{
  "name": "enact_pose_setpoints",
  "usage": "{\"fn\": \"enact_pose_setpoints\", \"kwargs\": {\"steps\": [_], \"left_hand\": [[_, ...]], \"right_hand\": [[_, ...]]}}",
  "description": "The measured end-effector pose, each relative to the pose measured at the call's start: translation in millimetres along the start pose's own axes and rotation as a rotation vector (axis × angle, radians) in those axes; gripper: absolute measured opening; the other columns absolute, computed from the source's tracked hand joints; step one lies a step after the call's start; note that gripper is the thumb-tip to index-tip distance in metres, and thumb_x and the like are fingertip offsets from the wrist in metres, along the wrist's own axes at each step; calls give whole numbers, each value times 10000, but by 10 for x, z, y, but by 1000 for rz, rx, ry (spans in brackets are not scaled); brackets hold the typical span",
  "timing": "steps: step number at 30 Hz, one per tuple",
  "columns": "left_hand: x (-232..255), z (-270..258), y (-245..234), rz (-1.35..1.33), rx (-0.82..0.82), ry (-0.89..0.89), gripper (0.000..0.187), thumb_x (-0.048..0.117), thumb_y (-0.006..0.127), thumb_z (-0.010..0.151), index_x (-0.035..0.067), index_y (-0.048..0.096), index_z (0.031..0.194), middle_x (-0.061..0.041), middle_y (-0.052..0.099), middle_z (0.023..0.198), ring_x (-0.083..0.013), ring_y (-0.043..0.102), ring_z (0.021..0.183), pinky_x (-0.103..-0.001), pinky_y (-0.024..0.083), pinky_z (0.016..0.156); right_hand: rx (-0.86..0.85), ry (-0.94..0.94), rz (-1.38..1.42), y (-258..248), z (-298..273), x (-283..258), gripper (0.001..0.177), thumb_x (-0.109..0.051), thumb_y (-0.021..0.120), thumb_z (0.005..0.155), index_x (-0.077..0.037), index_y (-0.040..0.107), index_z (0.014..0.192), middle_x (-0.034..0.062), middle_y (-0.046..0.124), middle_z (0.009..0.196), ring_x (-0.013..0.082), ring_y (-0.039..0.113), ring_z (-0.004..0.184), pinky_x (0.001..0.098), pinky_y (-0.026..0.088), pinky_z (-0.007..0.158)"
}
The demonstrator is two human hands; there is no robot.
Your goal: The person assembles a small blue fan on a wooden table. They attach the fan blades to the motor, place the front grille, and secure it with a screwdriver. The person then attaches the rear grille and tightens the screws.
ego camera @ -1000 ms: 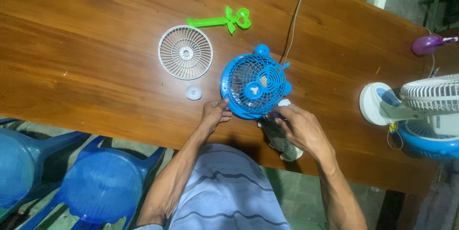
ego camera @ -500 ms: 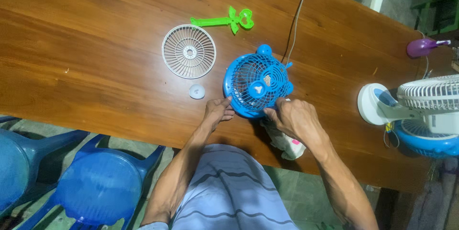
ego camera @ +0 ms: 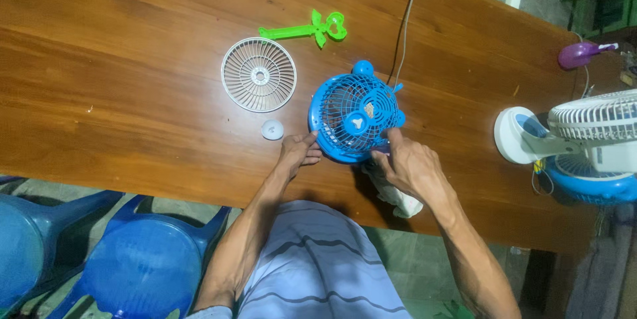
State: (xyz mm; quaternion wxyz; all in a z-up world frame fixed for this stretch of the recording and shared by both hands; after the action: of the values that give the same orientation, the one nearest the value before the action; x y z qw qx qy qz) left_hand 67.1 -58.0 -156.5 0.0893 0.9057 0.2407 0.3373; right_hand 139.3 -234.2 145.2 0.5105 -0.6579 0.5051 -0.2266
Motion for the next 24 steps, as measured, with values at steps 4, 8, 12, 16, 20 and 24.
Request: {"fn": "enact_pose_setpoints", "kwargs": {"steps": [4,8,12,16,20,24], "left_hand": [[75,1,-12,-8,-16,18,395,386,689,957,-9,710,959,-99,709,858,-175,697,679,-294,617,609],[102,-31,-11,15,-9,-5,388,380,689,959,-7,706,942,-92,704,854,-178,700,661,-288,602,589],[119,-21,-32,4,-29,3,351,366,689,951,15,711,956,-77,711,864,-149,696,662,-265,604,579],[124,20,-76,8,-19,6,341,339,714,944,0,715,972,-76,721,851,-141,683,645,-258,594,565],[157,78,-89,0,-63,31,311,300,729,940,-7,722,990,-67,731,847,-121,661,633,-234,586,553],[235,45,-80,67,-56,-1,259,245,756,911,4,724,1001,-67,736,828,-119,657,602,-228,566,517]], "right_hand": [[-61,94,-109,25,-2,-23,444,-458,600,996,-15,603,970,276,706,803,475,695,797,566,544,703],[-17,88,10,-28,-24,-84,434,-382,638,928,10,558,1096,308,689,771,510,677,757,597,521,658],[-26,109,-54,29,6,-77,367,-381,614,976,-17,593,1017,287,694,794,496,680,783,584,529,686],[30,116,-14,11,16,-67,392,-385,641,952,-2,598,1020,286,696,804,501,680,763,590,531,659],[16,160,2,27,13,-78,335,-346,630,945,-18,606,1006,275,703,815,499,681,790,594,529,688],[18,212,-63,50,12,-92,432,-435,625,994,-3,610,989,293,698,834,497,683,802,590,532,711]]}}
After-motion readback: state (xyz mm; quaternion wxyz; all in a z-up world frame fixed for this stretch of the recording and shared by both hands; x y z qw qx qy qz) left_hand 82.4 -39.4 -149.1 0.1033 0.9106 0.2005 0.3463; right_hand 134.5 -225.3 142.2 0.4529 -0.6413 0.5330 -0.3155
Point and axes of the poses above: each hand's wrist, its own z-axis towards the middle knuckle, its own y-axis out of the palm, x = y × z, the point moved 3 cm from there along z, towards the middle knuckle
